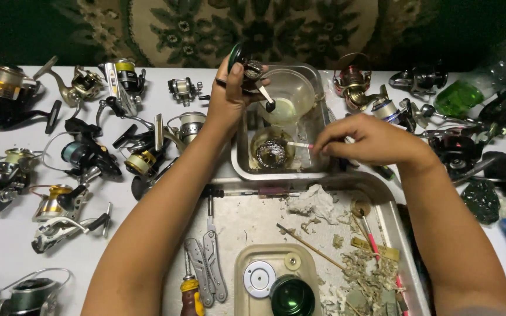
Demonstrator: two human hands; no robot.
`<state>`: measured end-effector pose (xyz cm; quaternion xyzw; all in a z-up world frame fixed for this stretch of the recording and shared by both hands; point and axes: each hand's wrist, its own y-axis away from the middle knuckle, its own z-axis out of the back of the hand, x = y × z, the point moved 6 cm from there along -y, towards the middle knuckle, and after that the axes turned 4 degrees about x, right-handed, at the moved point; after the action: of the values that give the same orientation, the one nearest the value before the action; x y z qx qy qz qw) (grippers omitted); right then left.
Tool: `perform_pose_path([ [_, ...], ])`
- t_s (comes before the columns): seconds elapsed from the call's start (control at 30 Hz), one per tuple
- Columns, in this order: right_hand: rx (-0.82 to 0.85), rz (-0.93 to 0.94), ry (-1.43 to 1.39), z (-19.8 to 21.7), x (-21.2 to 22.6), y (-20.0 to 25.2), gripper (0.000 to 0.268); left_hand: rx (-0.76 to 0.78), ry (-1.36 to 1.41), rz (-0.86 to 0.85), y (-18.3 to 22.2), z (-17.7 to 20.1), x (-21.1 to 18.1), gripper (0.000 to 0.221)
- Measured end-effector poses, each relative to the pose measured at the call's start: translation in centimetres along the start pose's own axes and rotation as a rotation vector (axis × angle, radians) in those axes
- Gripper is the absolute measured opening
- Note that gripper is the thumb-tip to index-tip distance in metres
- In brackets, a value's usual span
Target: Cleaning and assembling various components of fishing reels on a workbench using maintenance tools.
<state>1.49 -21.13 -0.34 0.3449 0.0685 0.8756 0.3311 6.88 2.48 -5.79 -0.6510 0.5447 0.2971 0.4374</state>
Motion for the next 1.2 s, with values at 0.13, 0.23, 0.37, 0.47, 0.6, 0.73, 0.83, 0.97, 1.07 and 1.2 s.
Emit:
perform_pose_path([
  [0.13,-0.385,0.273,-0.560,3.5,-2.1,0.8,0.035,-0.063,0.054,-0.026,0.3,2.3,2.2,0.058],
  [0.23,-0.519,0.391,-0.719,5.0,-2.2,0.1,0.064,-0.083,0.120,-0.050,0.0,3.3,3.4,0.062],
  [0.37,-0.783,0.349,-0.208,6.0,-1.4,-2.4,0.023,-0.091,0.143,-0.049,0.5,2.9,3.2,0.065],
  [0.47,-0.867,0.390,-0.124,4.9,-2.2,-5.7,0.014,-0.088,0.065,-0.040,1.5,1.9,1.8,0.070],
  [0.6,-0.896,0.378,0.178,3.4,-3.3,-7.6,0.007,-0.094,0.061,-0.027,1.7,2.1,2.3,0.072],
  [0.73,-0.874,0.317,0.312,2.5,-3.2,-7.7,0.011,-0.088,0.018,-0.015,2.2,1.5,1.5,0.074],
  [0.83,-0.902,0.315,0.343,2.0,-4.0,-7.9,0.017,-0.076,-0.001,-0.019,2.2,1.7,1.9,0.074],
  [0.97,-0.894,0.263,0.346,1.7,-3.4,-7.8,0.011,-0.043,-0.039,-0.060,2.1,1.3,1.7,0.069],
  [1.07,-0.879,0.267,0.292,1.4,-3.4,-8.3,0.011,-0.042,-0.051,-0.064,2.1,1.2,1.9,0.067],
  [1.2,-0.873,0.253,0.266,1.6,-3.1,-8.0,0.010,-0.026,-0.104,-0.055,2.5,0.6,0.9,0.066],
])
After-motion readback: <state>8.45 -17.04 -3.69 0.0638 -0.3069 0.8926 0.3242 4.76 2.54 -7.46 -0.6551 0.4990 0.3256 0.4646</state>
